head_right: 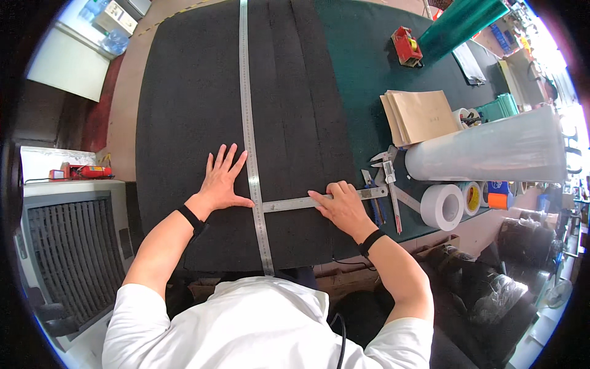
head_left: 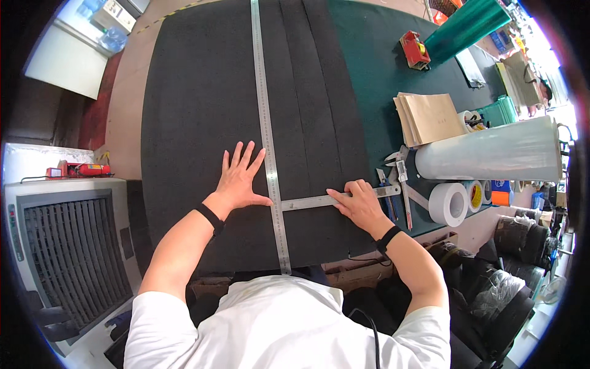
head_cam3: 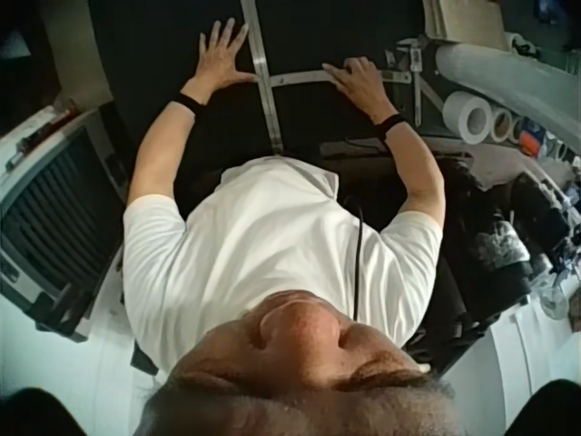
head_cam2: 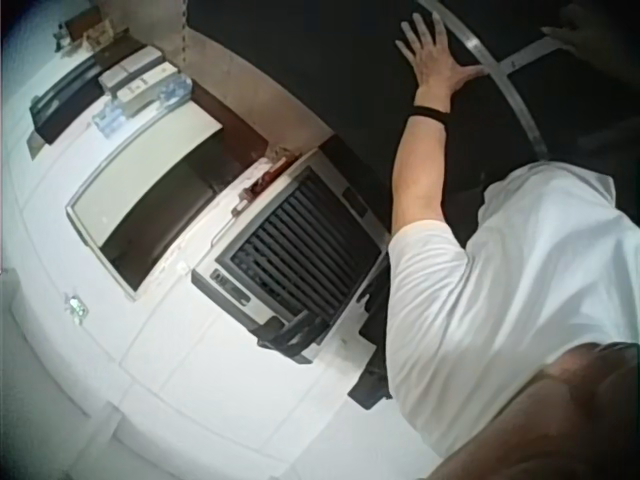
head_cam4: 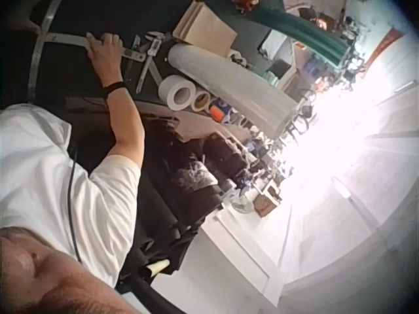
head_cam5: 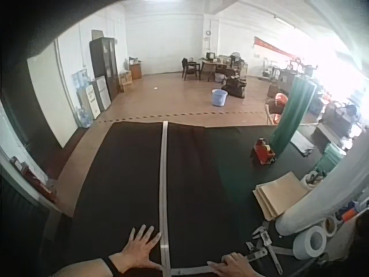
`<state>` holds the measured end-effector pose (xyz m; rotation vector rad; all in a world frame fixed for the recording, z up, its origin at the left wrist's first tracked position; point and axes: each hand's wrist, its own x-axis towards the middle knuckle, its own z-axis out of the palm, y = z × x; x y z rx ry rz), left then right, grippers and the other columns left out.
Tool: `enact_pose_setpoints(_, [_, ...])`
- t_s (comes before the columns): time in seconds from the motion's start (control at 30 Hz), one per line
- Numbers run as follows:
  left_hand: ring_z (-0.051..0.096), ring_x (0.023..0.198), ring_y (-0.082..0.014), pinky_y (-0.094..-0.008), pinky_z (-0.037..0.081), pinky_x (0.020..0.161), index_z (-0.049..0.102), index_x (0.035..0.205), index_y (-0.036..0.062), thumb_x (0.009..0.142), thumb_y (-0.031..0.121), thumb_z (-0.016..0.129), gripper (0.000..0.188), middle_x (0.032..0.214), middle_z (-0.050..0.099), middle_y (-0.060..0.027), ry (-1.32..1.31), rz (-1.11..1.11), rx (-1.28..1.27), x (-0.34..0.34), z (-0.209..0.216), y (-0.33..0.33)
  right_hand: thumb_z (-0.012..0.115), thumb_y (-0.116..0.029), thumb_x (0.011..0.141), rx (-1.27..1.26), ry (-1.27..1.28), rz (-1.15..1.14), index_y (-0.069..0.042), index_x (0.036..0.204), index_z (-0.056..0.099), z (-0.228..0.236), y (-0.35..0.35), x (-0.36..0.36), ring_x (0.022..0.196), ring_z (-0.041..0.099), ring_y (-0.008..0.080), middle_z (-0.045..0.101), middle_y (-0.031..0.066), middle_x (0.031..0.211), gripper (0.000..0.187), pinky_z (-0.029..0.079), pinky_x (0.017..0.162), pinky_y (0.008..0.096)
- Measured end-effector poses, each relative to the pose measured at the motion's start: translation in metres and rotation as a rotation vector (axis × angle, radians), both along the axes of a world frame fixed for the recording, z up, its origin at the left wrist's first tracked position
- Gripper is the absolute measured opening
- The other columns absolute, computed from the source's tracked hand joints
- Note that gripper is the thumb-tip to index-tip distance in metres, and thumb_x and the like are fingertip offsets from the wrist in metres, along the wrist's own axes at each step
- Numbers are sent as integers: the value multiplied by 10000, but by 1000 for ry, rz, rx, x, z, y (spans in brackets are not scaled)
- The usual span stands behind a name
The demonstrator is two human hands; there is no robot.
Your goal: Measuring and cutting pieces from a large black foam sheet using a metal ruler and a utility knife on a workbench.
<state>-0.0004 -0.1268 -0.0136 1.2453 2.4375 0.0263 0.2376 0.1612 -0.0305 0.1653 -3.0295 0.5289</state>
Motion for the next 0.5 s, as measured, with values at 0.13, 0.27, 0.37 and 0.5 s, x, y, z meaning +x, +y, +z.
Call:
enact_pose_setpoints(0.13, [26,1604,-444,-666,65,1266,149,1685,173,600,717,892,1423,1736,78,-208,-28,9,-8,0,-3,-1,778,-239,907,10,-18,12,-269,1383,673,-1,-2,1,1012,529,242,561,52,1031,488,460,901,383])
enact_pose_setpoints(0.27, [-18,1607,-436,-658,23,1268,114,1689,176,619,698,893,1423,1740,37,-212,-85,22,-14,1,-4,-3,777,-229,908,100,-19,41,-264,1433,629,-5,-3,4,1018,530,250,561,57,1036,546,458,903,390])
enact_pose_setpoints(0.37, [-45,1608,-432,-650,-8,1268,92,1691,178,623,696,893,1432,1742,10,-213,-95,16,-8,0,-8,-6,773,-223,911,128,4,77,-253,1470,591,-8,-3,7,1022,527,254,562,64,1048,588,455,907,393])
enact_pose_setpoints(0.5, [-76,1607,-429,-641,-41,1267,64,1693,182,634,699,884,1436,1743,-18,-214,-112,12,-11,-3,-10,-5,765,-216,918,145,-18,89,-244,1471,591,-5,-2,3,1033,525,252,565,69,1064,580,452,914,392])
